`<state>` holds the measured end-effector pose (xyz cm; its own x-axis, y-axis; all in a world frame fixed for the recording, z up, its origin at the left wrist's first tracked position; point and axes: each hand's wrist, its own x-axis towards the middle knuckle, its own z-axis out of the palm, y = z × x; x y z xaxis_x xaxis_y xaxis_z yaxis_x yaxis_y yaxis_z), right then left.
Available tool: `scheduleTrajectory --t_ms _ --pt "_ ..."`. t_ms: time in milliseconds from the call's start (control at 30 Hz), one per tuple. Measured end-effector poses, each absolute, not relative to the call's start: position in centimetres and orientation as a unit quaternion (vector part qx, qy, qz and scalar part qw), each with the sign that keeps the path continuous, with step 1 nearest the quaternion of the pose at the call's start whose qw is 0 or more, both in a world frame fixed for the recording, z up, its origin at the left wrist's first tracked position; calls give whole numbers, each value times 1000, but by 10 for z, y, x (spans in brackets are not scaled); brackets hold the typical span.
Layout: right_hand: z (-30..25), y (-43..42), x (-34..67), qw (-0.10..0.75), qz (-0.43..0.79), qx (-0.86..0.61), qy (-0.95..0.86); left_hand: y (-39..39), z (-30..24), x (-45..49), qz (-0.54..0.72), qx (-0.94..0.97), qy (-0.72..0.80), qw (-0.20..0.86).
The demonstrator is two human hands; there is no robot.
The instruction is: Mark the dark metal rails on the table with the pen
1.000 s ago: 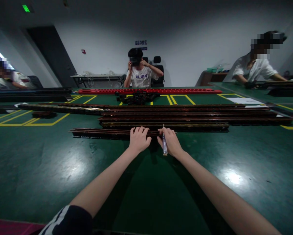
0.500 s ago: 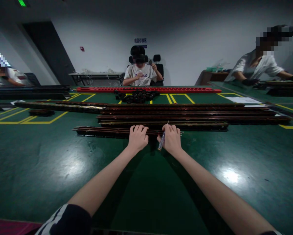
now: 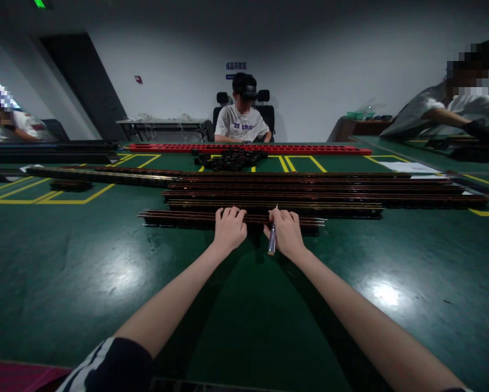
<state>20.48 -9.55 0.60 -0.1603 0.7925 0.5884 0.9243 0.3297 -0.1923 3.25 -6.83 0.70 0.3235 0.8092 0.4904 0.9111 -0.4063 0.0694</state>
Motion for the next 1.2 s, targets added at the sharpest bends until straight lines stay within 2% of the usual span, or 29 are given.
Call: scheduleTrajectory --t_ms 467,1200 --pt "3 -94 210 341 -87 -590 -726 -69 8 32 -233 -804 -538 103" --pt "7 -97 205 323 -120 -568 -747 -70 6 33 -237 -796 -545 115"
